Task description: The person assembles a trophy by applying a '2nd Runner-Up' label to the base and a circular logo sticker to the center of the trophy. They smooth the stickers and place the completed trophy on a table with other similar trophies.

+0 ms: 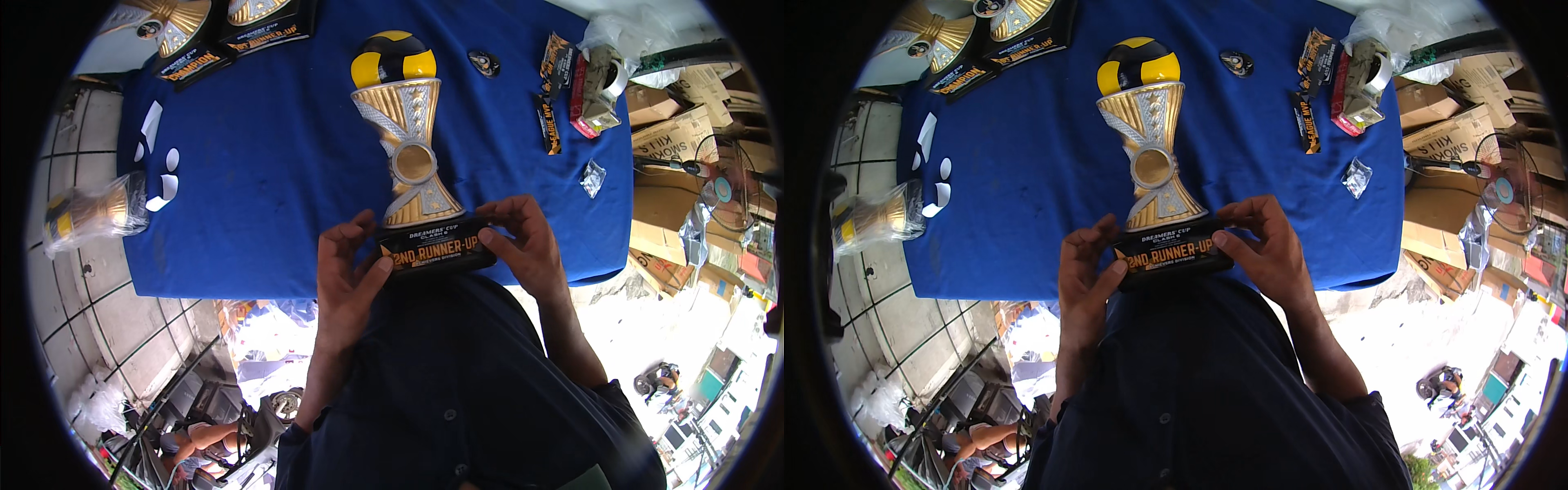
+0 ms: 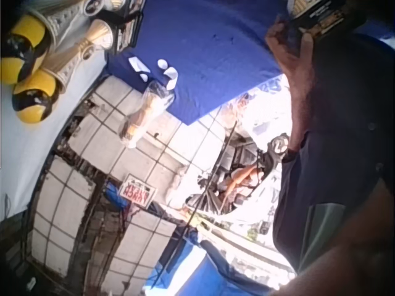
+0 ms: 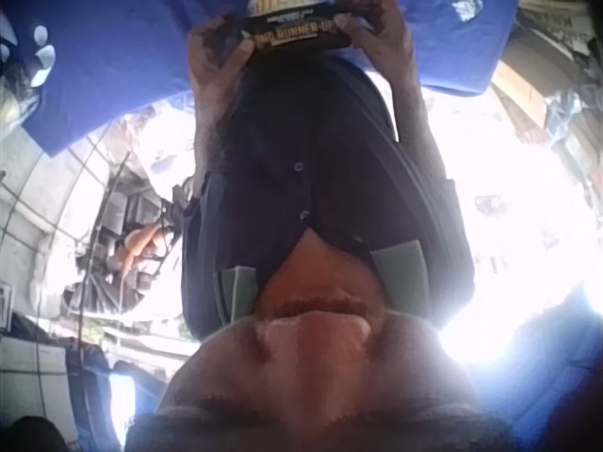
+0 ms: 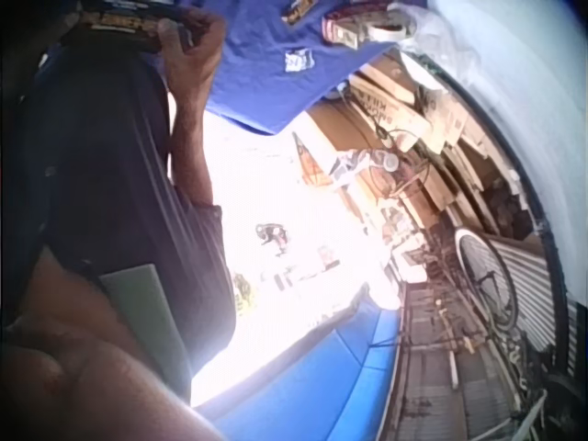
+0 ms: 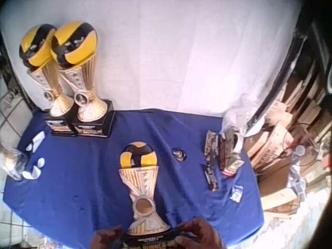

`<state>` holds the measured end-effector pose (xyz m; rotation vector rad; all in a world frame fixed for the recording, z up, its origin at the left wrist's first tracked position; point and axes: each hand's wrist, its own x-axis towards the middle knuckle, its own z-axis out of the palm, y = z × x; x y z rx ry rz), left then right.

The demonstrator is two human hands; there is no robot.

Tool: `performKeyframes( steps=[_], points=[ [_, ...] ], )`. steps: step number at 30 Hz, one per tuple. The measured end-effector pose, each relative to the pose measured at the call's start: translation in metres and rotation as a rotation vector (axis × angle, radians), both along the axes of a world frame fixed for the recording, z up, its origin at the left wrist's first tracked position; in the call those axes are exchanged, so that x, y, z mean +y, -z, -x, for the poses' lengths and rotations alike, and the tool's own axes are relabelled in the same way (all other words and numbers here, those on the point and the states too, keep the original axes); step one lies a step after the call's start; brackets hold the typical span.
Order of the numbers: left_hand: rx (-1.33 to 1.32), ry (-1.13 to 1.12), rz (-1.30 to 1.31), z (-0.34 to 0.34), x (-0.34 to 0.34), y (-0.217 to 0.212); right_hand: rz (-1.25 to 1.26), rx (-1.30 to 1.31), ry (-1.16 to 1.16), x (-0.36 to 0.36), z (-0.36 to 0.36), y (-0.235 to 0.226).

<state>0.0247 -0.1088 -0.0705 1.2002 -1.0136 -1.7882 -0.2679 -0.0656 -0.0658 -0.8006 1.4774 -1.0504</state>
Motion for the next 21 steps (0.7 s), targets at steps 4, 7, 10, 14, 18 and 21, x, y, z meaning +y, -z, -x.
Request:
performKeyframes(
  steps=[4, 7, 10, 14, 18, 21],
  points=[
    [-0.31, -0.02, 0.328, 0.01, 0.005, -0.013, -0.011, 0.028, -0.002, -0.001, -0.003, -0.005],
    [-0.644, 0.146, 0.645, 0.011, 0.003, -0.021, -0.001, 0.046, -0.005, -0.002, -0.006, -0.011],
    [-0.79, 0.245, 0.73, 0.011, 0.004, -0.025, 0.004, 0.077, -0.011, -0.003, -0.008, -0.013],
    [-0.998, 0.346, 0.711, 0.019, 0.012, -0.045, -0.027, 0.102, -0.028, -0.003, -0.008, -0.016],
    [-0.894, 0.303, 0.636, 0.02, 0.008, -0.047, 0.001, 0.107, -0.022, -0.003, -0.008, -0.013],
    [-0.904, 0.213, 0.691, 0.023, 0.007, -0.034, -0.004, 0.134, -0.032, -0.003, -0.006, -0.012]
  ],
)
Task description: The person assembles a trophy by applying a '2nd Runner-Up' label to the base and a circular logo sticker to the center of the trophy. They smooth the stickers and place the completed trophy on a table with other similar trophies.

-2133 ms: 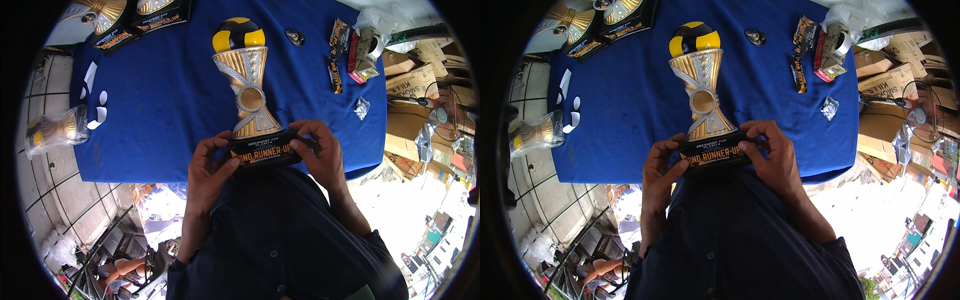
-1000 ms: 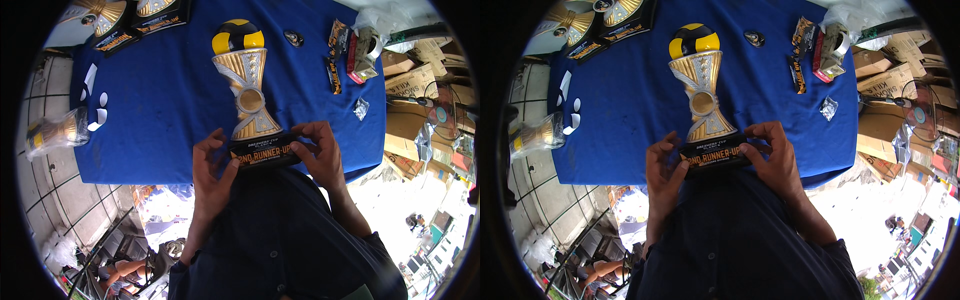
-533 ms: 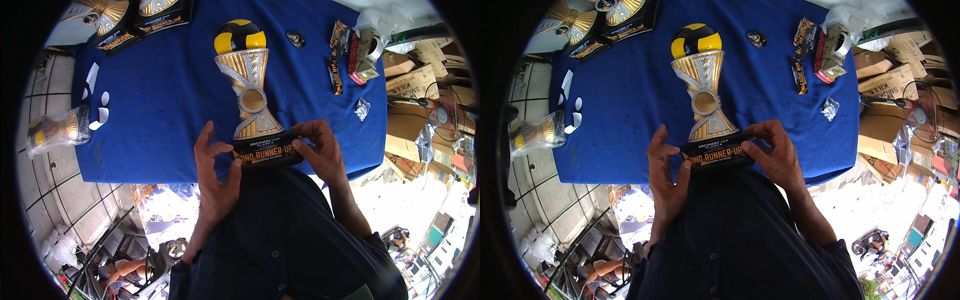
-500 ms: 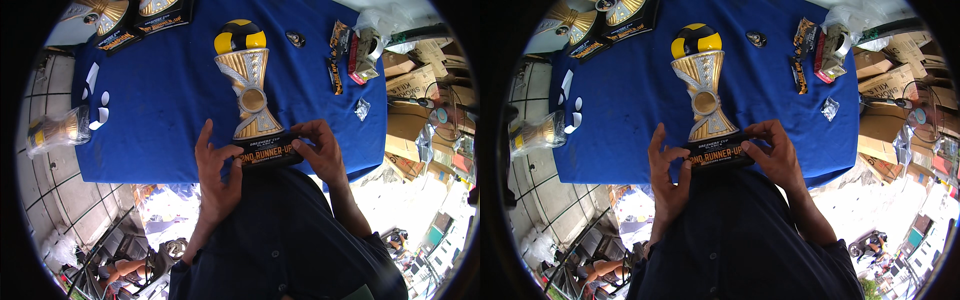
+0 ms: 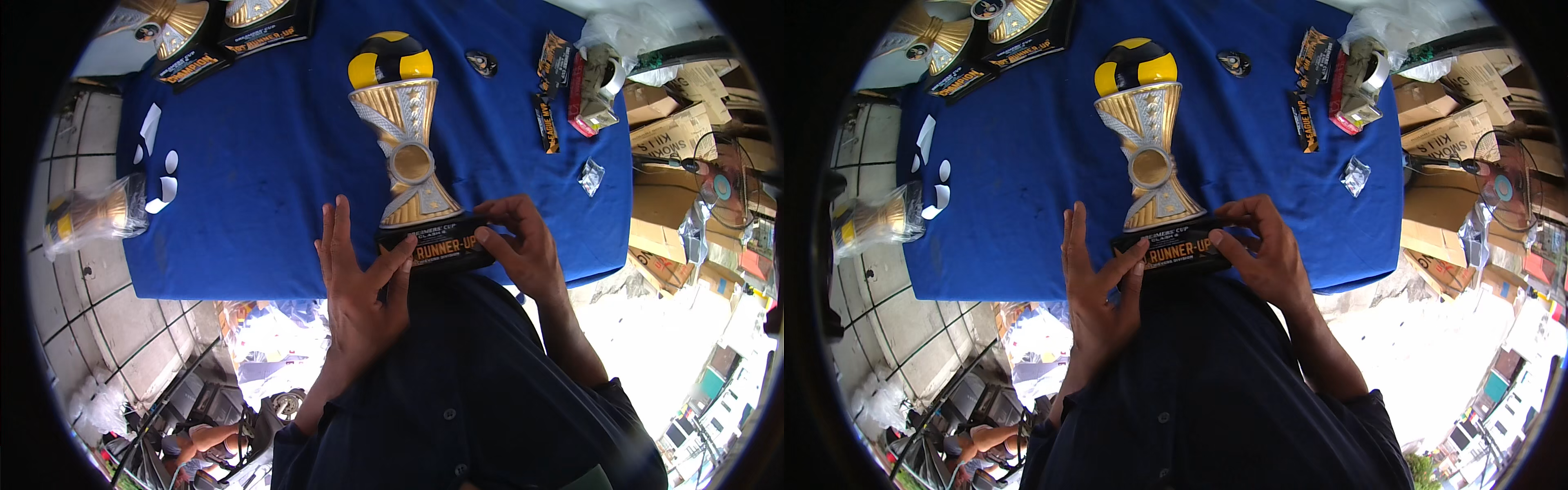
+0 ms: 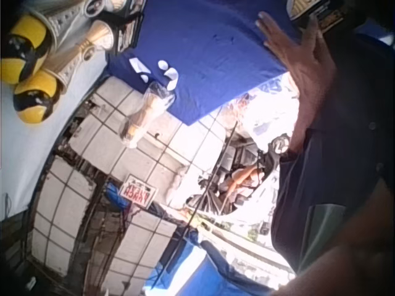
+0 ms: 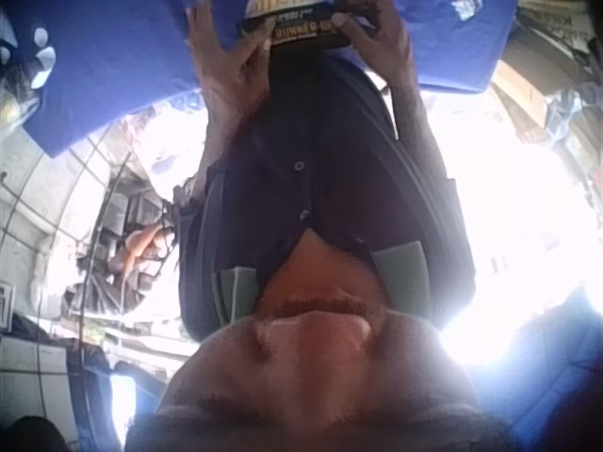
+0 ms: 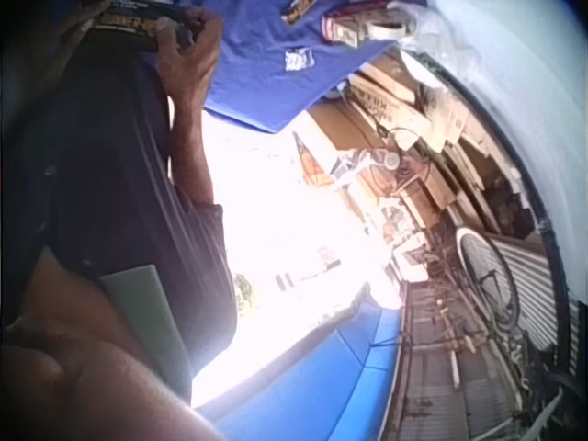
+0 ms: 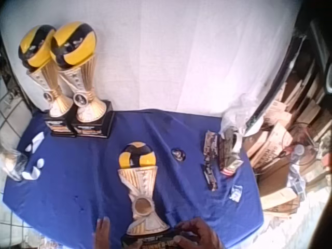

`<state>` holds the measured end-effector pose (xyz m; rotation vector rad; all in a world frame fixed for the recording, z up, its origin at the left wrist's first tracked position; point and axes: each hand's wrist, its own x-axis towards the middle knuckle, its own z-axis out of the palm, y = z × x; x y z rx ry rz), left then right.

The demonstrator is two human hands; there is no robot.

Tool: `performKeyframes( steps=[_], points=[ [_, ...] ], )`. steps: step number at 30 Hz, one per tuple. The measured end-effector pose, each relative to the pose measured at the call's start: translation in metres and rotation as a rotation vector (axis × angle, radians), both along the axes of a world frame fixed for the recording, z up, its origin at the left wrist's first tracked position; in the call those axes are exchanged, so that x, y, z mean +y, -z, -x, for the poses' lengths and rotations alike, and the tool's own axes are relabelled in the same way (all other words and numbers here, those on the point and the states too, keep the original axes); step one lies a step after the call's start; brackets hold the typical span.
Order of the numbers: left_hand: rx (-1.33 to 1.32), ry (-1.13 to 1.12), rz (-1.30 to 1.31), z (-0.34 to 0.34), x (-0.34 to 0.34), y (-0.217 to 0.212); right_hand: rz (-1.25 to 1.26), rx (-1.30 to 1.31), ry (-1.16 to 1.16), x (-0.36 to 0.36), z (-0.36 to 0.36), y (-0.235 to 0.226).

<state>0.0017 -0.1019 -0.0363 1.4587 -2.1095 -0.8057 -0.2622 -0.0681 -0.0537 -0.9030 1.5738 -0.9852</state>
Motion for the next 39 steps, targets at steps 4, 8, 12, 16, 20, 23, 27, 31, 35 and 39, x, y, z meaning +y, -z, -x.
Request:
performKeyframes(
  steps=[4, 8, 12, 16, 20, 23, 27, 31, 35, 39],
  points=[
    [0.01, -0.055, 0.003, 0.001, 0.0, 0.003, -0.021, -0.002, -0.004, 0.001, 0.002, 0.003],
    [-0.013, -0.108, -0.063, 0.0, 0.002, 0.003, -0.032, 0.016, -0.009, 0.0, 0.003, 0.003],
    [-0.016, -0.153, -0.114, -0.005, 0.006, 0.006, -0.046, 0.039, -0.009, 0.0, 0.002, 0.0],
    [0.113, -0.21, -0.152, -0.006, 0.005, 0.008, -0.049, 0.029, -0.008, 0.0, 0.003, 0.0],
    [0.219, -0.28, -0.298, -0.012, 0.006, 0.011, -0.052, 0.022, -0.016, 0.0, 0.001, -0.001],
    [0.252, -0.246, -0.326, -0.024, 0.007, 0.02, -0.023, 0.043, 0.01, 0.001, -0.005, -0.004],
    [0.392, -0.169, -0.358, -0.026, 0.0, 0.018, 0.014, 0.077, -0.008, -0.002, -0.009, -0.011],
    [0.307, -0.195, -0.322, 0.003, -0.011, 0.02, 0.006, 0.089, -0.073, -0.005, -0.006, -0.009],
    [0.238, -0.251, -0.551, 0.016, -0.02, 0.015, -0.076, 0.073, -0.095, -0.005, -0.002, -0.011],
    [0.303, -0.294, -0.654, 0.02, -0.016, 0.007, -0.021, 0.004, -0.023, -0.002, -0.008, -0.007]
  ],
)
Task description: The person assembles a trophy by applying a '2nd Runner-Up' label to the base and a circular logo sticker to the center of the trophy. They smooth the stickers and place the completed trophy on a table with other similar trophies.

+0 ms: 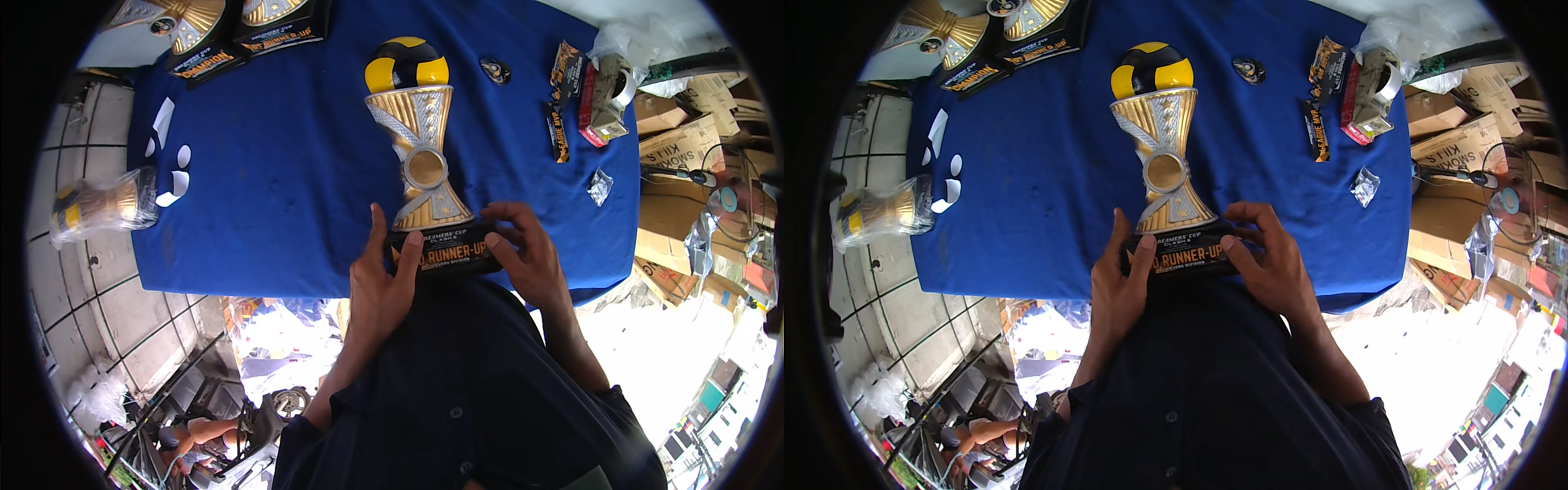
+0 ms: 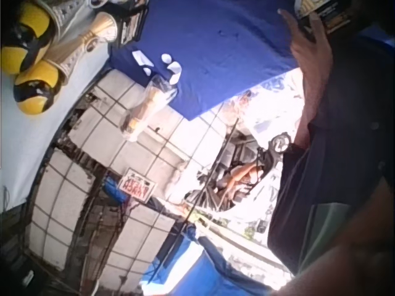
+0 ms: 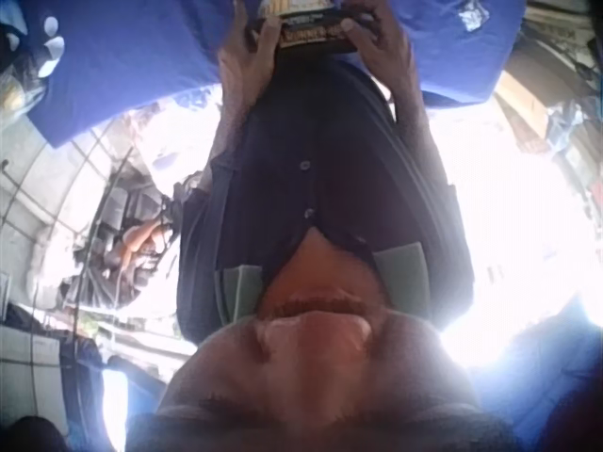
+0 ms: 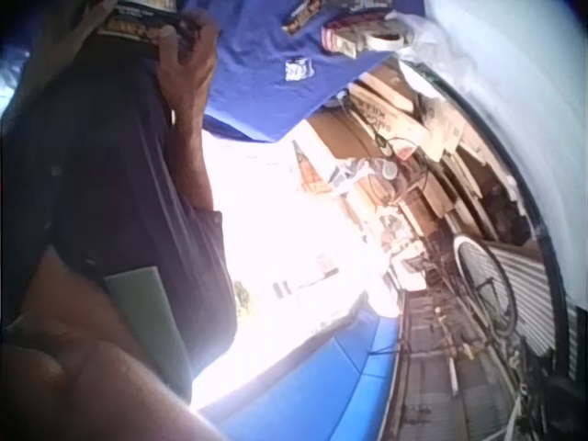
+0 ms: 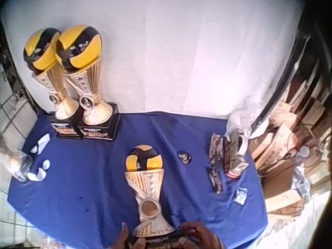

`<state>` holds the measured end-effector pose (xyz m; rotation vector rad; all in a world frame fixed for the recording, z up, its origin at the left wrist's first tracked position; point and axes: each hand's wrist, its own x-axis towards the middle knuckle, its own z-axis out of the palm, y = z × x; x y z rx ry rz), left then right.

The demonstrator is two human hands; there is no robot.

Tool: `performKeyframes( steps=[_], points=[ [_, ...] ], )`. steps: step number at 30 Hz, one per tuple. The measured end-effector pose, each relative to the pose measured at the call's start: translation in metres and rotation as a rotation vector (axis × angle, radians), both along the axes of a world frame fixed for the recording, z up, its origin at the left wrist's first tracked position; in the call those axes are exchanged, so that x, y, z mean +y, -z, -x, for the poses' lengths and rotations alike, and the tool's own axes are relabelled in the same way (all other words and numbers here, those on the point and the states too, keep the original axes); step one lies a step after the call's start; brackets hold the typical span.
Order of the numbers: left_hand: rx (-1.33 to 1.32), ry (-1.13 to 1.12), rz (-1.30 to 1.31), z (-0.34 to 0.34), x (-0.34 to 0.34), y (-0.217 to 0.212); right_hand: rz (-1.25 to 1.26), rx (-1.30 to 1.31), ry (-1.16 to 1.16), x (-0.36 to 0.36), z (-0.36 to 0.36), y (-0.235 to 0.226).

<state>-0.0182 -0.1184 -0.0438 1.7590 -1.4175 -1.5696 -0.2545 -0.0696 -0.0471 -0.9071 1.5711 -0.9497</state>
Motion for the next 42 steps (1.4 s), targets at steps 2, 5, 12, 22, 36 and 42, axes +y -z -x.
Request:
performKeyframes(
  steps=[2, 5, 12, 22, 36, 42],
  points=[
    [0.023, -0.003, 0.003, -0.001, -0.002, 0.0, -0.001, -0.026, -0.015, 0.0, -0.004, -0.003],
    [0.001, 0.034, 0.064, -0.006, 0.0, 0.009, -0.051, -0.088, -0.014, 0.0, -0.004, -0.002],
    [0.038, 0.093, 0.117, -0.013, 0.0, 0.012, 0.03, 0.036, 0.031, 0.005, -0.008, 0.004],
    [0.049, 0.145, 0.155, -0.023, 0.002, 0.019, 0.04, 0.012, 0.031, 0.005, -0.008, 0.002],
    [0.203, 0.041, 0.072, -0.029, 0.013, 0.024, 0.356, 0.407, -0.097, -0.009, -0.019, -0.012],
    [0.163, 0.077, 0.088, -0.031, 0.015, 0.027, 0.322, 0.237, -0.03, -0.007, -0.022, -0.014]
  ],
)
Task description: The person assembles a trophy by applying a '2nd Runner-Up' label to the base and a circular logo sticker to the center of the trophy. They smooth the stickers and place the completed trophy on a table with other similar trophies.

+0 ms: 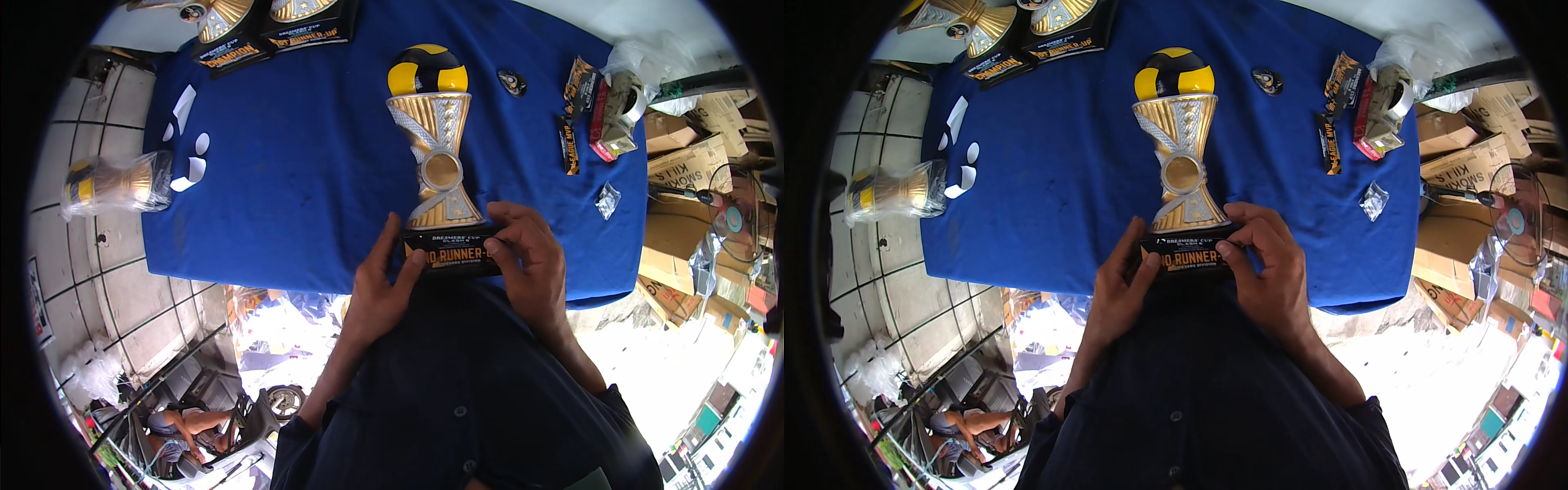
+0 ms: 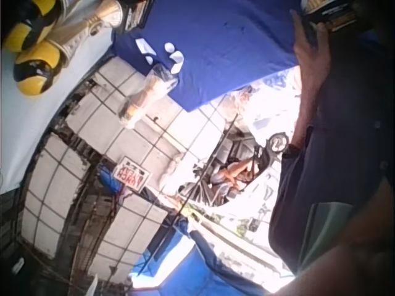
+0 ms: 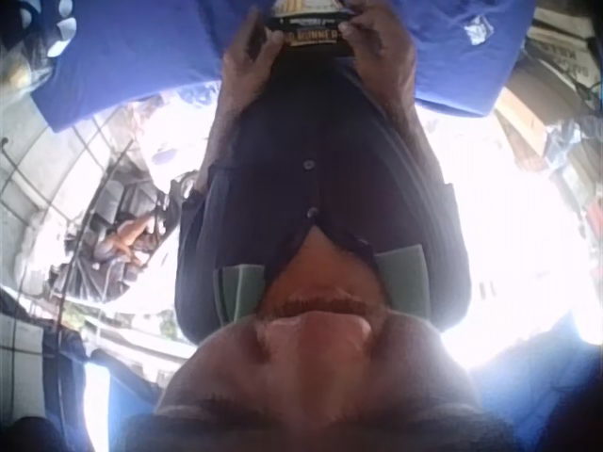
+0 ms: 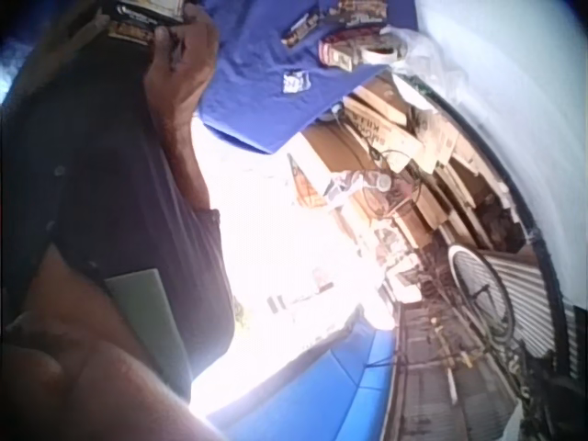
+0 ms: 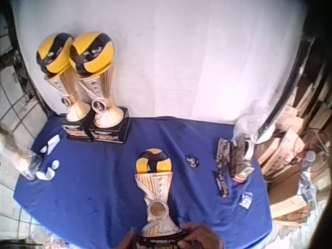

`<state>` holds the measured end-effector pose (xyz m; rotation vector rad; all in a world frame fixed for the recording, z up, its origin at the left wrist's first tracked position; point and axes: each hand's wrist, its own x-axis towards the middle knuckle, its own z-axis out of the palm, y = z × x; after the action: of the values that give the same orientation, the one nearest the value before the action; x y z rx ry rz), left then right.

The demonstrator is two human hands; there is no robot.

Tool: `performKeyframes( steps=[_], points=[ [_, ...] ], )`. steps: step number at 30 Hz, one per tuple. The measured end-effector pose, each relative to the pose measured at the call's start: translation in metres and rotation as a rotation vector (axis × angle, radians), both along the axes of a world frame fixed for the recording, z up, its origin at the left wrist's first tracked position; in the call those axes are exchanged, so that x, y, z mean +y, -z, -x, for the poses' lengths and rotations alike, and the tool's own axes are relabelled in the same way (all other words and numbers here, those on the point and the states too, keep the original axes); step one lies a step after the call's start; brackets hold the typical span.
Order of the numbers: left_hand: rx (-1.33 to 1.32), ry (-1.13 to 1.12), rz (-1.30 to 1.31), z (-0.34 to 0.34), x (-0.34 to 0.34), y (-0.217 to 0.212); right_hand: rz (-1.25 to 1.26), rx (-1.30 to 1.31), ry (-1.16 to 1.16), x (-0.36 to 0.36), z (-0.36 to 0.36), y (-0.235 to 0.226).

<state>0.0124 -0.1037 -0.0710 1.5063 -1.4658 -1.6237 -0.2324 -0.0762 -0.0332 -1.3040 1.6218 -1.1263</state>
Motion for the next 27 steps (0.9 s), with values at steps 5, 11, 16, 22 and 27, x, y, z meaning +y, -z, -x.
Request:
performKeyframes(
  steps=[5, 11, 16, 22, 27],
  points=[
    [-0.001, -0.004, -0.013, 0.001, 0.0, -0.007, -0.025, -0.102, -0.002, -0.002, -0.002, -0.008],
    [-0.013, -0.006, -0.002, 0.003, 0.0, -0.012, -0.025, -0.13, -0.012, 0.0, -0.003, -0.013],
    [-0.006, -0.002, -0.017, 0.003, -0.001, -0.015, -0.048, -0.234, 0.013, 0.001, -0.002, -0.009],
    [-0.017, 0.006, 0.035, 0.003, 0.001, -0.013, -0.128, -0.238, 0.05, 0.003, 0.005, 0.008],
    [0.113, -0.01, -0.031, -0.001, 0.0, -0.006, -0.122, -0.211, 0.082, 0.0, 0.005, 0.019]
  ],
)
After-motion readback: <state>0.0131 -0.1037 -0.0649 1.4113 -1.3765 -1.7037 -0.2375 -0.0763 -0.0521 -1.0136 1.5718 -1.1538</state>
